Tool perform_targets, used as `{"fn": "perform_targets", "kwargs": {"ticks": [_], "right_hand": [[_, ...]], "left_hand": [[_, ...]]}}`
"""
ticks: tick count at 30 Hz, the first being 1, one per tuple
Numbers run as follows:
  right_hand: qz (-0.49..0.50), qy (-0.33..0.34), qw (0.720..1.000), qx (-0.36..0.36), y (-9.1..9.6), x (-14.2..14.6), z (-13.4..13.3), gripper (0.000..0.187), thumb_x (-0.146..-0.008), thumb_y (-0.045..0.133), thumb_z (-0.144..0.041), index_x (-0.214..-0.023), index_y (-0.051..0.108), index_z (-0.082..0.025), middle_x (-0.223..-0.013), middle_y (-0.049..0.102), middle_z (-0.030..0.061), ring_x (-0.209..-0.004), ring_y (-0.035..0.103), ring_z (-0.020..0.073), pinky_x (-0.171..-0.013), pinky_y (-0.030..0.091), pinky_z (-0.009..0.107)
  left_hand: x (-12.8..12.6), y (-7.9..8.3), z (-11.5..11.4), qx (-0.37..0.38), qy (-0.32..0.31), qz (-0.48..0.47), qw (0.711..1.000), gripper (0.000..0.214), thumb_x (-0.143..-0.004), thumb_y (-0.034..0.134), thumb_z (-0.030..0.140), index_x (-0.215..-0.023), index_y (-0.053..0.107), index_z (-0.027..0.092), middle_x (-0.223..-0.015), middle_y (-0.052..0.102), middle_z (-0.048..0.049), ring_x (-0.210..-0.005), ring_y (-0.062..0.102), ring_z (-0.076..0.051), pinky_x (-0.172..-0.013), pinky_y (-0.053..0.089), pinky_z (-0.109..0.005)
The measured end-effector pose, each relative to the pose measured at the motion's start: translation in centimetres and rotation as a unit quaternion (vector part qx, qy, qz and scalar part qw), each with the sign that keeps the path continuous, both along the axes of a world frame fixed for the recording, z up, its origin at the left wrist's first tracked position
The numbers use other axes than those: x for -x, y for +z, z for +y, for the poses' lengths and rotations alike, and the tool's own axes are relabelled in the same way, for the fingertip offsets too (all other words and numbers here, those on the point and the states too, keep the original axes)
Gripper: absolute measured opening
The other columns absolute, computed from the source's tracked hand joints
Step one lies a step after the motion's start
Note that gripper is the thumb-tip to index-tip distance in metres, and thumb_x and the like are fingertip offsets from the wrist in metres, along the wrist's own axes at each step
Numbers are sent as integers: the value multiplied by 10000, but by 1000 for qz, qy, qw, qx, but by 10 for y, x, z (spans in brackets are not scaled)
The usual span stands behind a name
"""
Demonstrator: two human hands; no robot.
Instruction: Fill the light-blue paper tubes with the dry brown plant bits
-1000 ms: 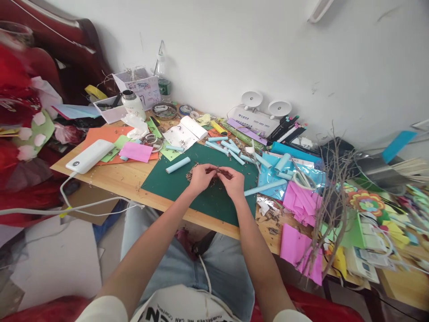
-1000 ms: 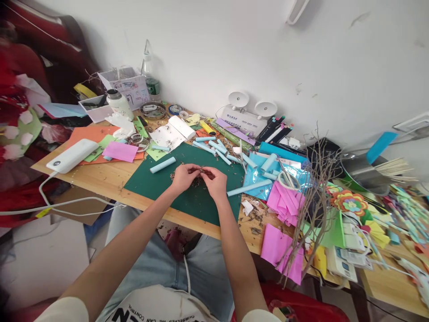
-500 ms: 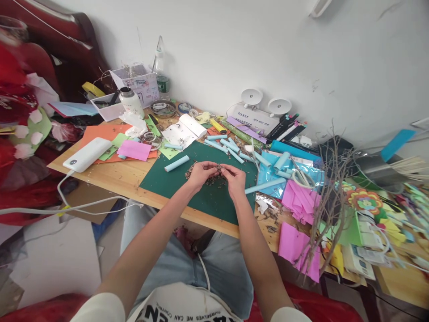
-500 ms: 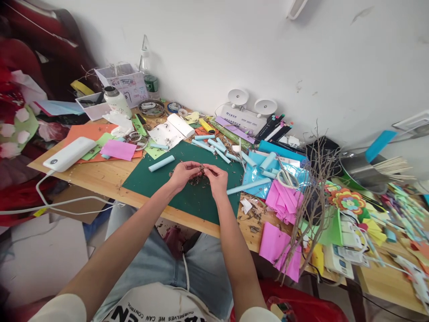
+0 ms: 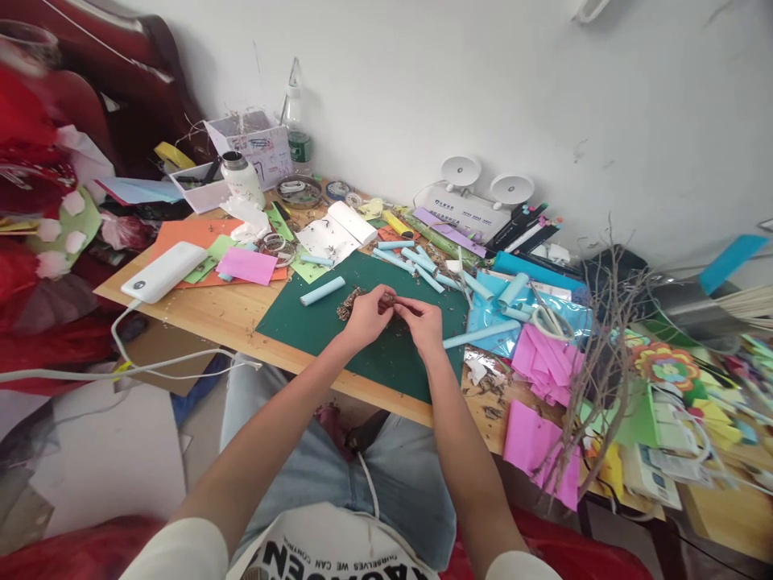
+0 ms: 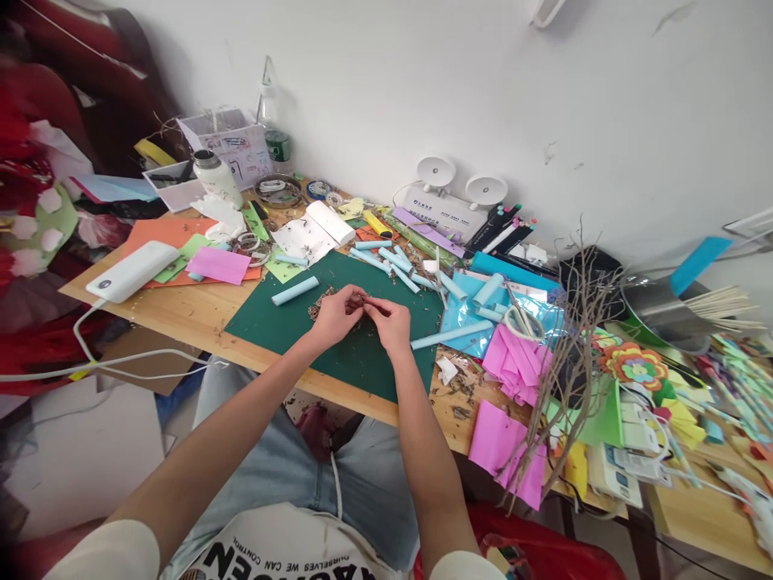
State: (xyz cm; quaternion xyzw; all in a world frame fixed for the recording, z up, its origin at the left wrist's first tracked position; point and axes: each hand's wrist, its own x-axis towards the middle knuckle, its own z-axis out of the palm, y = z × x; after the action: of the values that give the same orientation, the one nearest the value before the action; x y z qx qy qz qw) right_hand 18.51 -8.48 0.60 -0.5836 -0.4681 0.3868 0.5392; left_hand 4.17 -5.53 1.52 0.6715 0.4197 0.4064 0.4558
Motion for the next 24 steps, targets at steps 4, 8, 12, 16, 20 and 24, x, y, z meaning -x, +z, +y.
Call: {"fn": "perform_targets", "kwargs": {"ticks": [4,8,12,16,20,24], "right_hand": [[50,-18,999,14,1,0,1,276,-655,782,-380,-859,785,-195,-874,764,56,-859,694,246,-822,556,392],[114,12,993,-18,3,0,0,276,-693,756,-388,-900,779,-207,-1012,745,67,-976,674,250,-868,549,396],[123,50,990,-43,1,-1,0,261,-747,697,-370,-956,773,-233,-1138,698,60,-1071,642,234,-919,535,386],[75,49,995,-33,2,2,0,297,-742,698,-377,-994,766,-235,-1093,709,51,-1006,657,213,-902,547,370],[51,6,998,-29,4,5,0,268,-710,717,-374,-915,769,-209,-921,745,44,-801,681,194,-785,577,358],[12,-20,999,-49,4,6,0,226,-723,705,-374,-853,753,-196,-835,740,41,-711,667,181,-727,574,336]], "left_hand": [[1,-1,-4,-6,-10,-49,999,171,-803,605,181,-973,607,165,-855,681,-41,-779,660,-142,-738,555,-268],[-1,-1,-6,-5,-5,-93,996,236,-779,683,264,-981,633,154,-921,693,-70,-816,667,-161,-783,559,-295],[-1,-2,-4,25,30,-120,992,253,-766,703,324,-947,664,151,-906,710,-70,-789,668,-161,-761,559,-295],[1,-5,1,64,38,-140,987,234,-773,681,350,-891,687,148,-882,722,-65,-772,668,-160,-751,555,-294],[5,-5,4,103,17,-174,979,285,-750,705,341,-949,691,138,-864,727,-65,-780,677,-168,-736,553,-291],[7,-3,4,101,-24,-190,976,396,-758,706,323,-1114,685,151,-913,733,-66,-811,681,-169,-756,554,-293]]}}
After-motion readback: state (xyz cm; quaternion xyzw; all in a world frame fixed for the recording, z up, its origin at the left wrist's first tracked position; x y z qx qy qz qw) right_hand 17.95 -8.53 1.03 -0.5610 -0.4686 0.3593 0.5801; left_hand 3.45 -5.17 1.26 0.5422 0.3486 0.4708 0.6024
